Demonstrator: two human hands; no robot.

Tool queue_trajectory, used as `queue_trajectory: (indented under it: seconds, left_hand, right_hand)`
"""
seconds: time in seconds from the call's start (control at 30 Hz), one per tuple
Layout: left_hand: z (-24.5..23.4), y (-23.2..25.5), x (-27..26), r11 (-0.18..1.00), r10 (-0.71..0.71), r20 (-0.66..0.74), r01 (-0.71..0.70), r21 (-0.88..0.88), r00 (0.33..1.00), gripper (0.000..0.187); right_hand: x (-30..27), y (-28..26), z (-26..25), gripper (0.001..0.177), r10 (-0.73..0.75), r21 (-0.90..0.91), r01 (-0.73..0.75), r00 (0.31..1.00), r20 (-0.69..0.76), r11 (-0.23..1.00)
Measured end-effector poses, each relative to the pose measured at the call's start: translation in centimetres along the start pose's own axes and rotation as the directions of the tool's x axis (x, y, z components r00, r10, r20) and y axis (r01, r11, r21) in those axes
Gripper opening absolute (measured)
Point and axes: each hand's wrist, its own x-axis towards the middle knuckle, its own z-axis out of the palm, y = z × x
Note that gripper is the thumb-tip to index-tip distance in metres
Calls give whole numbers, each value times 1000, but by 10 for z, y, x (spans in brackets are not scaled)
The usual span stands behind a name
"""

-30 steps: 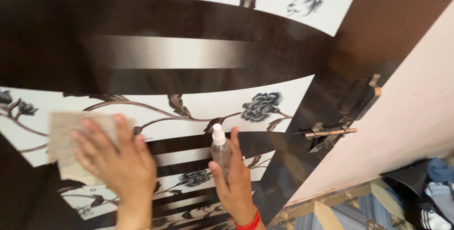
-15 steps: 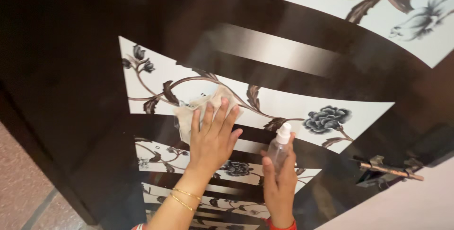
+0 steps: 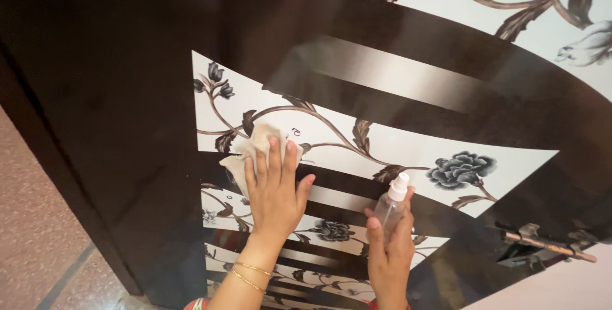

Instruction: The person sprays a clear liquid from a bottle onto a dark brown cabinet with floral decals and wipes the surface with a cloth. They repeatedly spray and wipe different sections of the cabinet, focusing on the patterned areas and the horizontal metallic strips.

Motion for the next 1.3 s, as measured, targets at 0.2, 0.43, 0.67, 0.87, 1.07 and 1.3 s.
queue_trajectory:
  seconds: [0.2,0.43,0.67,0.87,1.07,1.3]
  left_hand:
    - [-27,-23,60,998,-68,-100,68,-5,993,74]
    - [-36,-26,46,992,-121,-120,117,-39,985,79]
    - [-31,-33,38,991,-131,-100,131,-13,986,80]
    - [-37,-29,62,983,-180,-148,173,-57,973,80]
    - [-9,-1,34,1000,-26,-48,26,-3,998,76]
    - [-17,-5,48,999,37,-51,-36,28,998,67]
  right_hand:
    - [0,2,0,73,26,32,-27,1000,18,999]
    - [0,4,0,73,-31,41,30,999,13,999]
    - [0,8,1,75,-22,4,21,1000,16,1000]
    - [0,8,-1,73,-10,33,9,999,33,999]
    - [0,7,-1,73,-19,-9,20,999,30,1000]
    - [2,3,-3,73,24,-62,-21,999,38,998]
